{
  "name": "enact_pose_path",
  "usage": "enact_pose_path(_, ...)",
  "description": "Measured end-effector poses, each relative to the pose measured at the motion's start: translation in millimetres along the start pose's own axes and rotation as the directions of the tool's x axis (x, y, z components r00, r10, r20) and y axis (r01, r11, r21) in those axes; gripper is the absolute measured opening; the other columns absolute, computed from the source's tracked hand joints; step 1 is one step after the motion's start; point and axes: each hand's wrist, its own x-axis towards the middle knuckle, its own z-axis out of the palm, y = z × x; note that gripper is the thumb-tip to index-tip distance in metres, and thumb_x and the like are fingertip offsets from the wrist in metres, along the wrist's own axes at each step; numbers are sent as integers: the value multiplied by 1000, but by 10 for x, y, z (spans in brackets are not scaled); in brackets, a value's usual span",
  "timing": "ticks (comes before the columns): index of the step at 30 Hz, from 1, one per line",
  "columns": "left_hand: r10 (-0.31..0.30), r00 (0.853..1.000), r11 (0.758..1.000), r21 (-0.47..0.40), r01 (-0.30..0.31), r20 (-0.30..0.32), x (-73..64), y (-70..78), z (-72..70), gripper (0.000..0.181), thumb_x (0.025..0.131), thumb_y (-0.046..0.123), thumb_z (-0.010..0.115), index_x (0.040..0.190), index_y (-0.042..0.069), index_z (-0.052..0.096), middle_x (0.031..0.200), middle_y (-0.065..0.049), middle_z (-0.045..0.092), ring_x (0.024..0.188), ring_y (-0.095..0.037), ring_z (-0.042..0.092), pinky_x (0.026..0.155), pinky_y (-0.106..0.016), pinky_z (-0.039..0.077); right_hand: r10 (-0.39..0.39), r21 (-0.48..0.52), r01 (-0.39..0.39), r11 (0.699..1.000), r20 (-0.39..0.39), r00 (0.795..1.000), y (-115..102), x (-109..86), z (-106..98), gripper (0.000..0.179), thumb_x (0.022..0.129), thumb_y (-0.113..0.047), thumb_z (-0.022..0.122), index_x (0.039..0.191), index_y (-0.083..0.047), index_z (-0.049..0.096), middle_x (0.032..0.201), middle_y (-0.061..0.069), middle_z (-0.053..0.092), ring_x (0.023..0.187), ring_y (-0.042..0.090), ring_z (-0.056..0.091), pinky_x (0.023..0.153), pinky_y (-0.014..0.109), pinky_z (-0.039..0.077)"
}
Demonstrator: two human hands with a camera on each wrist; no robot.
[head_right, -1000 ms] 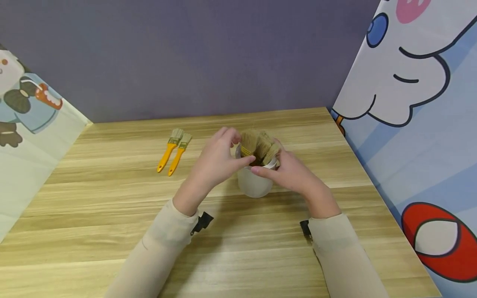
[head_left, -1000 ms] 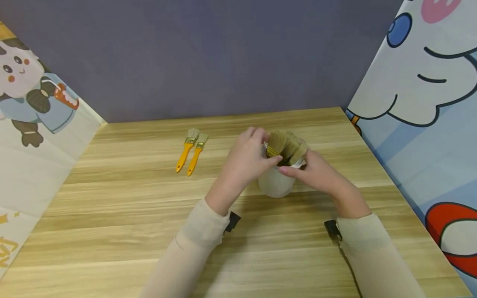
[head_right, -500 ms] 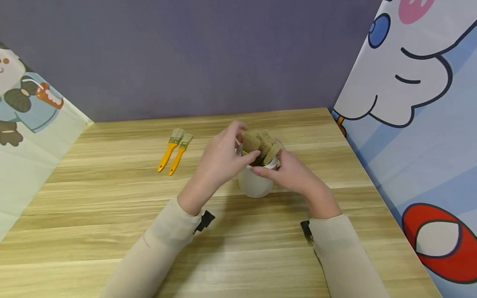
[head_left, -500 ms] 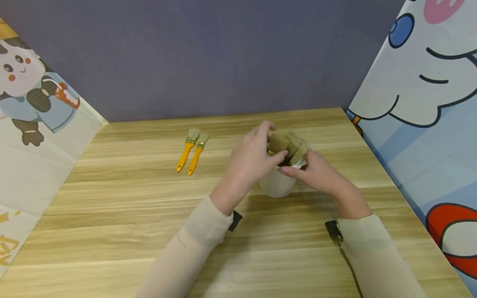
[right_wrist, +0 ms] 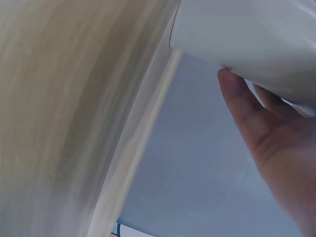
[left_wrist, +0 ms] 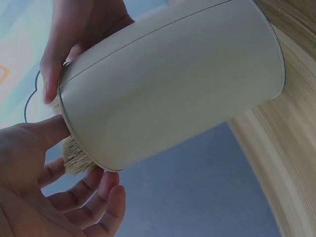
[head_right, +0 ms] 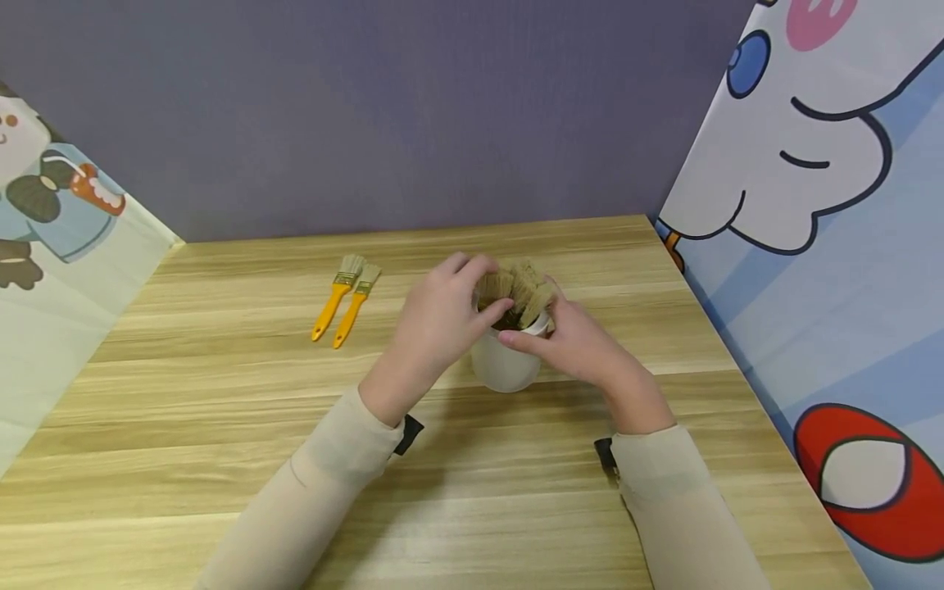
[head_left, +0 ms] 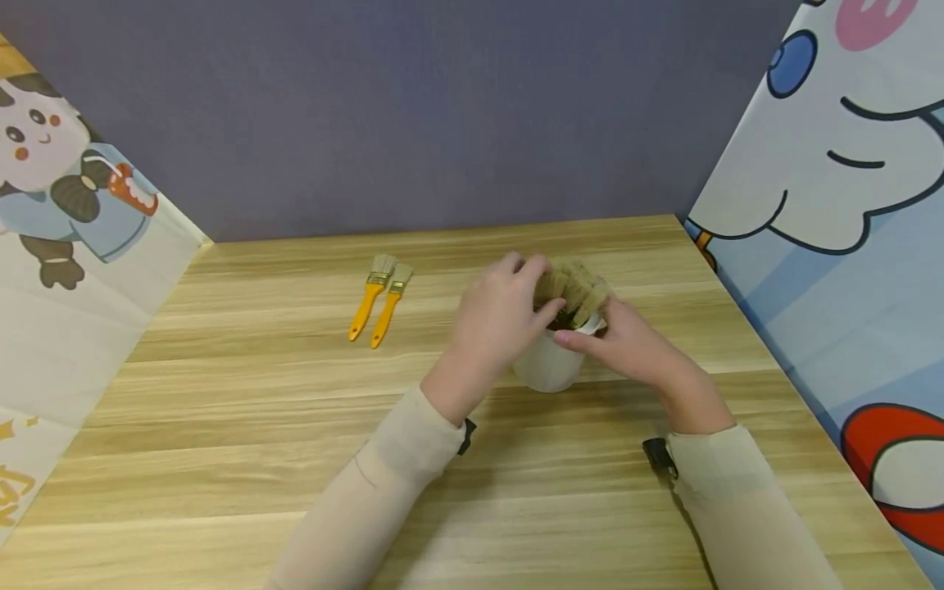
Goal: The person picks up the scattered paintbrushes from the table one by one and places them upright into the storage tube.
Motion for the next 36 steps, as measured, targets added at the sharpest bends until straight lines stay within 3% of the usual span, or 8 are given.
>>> enact_pose_path(5, 21, 1000, 999, 27, -21, 5, -4, -3, -14, 46, 102, 44, 71, 139, 17, 66, 126, -6, 71, 109, -24, 73, 91, -38, 63, 2, -6, -2, 1000, 3, 1000, -24, 1, 0, 83, 105, -38, 68, 170, -16, 20, 171, 15, 34, 148, 43, 48, 105, 65, 54)
enact_pose_path(12, -44, 996, 991, -127, 53, 73, 40, -108, -115, 57, 100, 51, 72, 146, 21, 60, 138, -3, 68, 112, -19, 72, 84, -36, 63, -11, -29, 11, 1000, -9, 1000, -26, -9, 3, 80, 105, -36, 68, 169, -16, 23, 168, 16, 39, 144, 42, 54, 101, 61, 58)
enact_pose_path(17, -71, 996, 985, -154, 78, 52, 92, -339, -283, 54, 102, 53, 69, 142, 18, 63, 133, -4, 70, 115, -20, 70, 91, -40, 61, -4, -45, 2, 999, -28, 1000, -40, 4, 2, 83, 104, -38, 71, 169, -15, 24, 165, 19, 43, 145, 43, 52, 103, 64, 56)
enact_pose_path(21, -148, 987, 979, -134, 156, 63, 160, -650, -403, 48, 103, 49, 68, 139, 17, 66, 128, -7, 71, 113, -25, 69, 93, -45, 59, 9, -50, -11, 999, -30, 1000, -60, 10, 6, 87, 103, -39, 72, 169, -16, 21, 166, 20, 42, 147, 45, 50, 104, 66, 54)
enact_pose_path(25, -264, 959, 953, -127, 276, 109, 252, -1065, -477, 44, 103, 44, 67, 137, 15, 67, 127, -10, 69, 111, -28, 67, 91, -48, 58, 26, -61, -27, 998, -30, 999, -82, 0, 5, 88, 103, -40, 72, 170, -15, 20, 166, 22, 40, 148, 46, 48, 104, 67, 54)
enact_pose_path(29, -381, 911, 910, -109, 400, 160, 325, -1478, -484, 44, 104, 38, 66, 138, 10, 66, 119, -14, 71, 98, -31, 67, 85, -48, 57, 37, -67, -39, 997, -32, 999, -108, -15, -2, 85, 103, -37, 71, 168, -12, 23, 165, 24, 41, 147, 47, 49, 103, 66, 55)
enact_pose_path(32, -438, 875, 887, -61, 458, 204, 353, -1733, -442, 46, 105, 34, 65, 140, 6, 63, 118, -17, 72, 92, -32, 68, 85, -47, 58, 35, -69, -37, 997, -33, 999, -123, -19, -4, 82, 104, -35, 71, 167, -10, 25, 164, 24, 42, 146, 47, 50, 102, 65, 56)
enact_pose_path(36, -481, 841, 868, 2, 496, 248, 369, -1984, -360, 50, 105, 34, 64, 145, 4, 59, 134, -22, 69, 104, -36, 71, 94, -51, 59, 29, -72, -31, 997, -33, 999, -129, -19, 5, 81, 104, -34, 70, 167, -9, 25, 163, 24, 43, 145, 47, 51, 101, 64, 57)
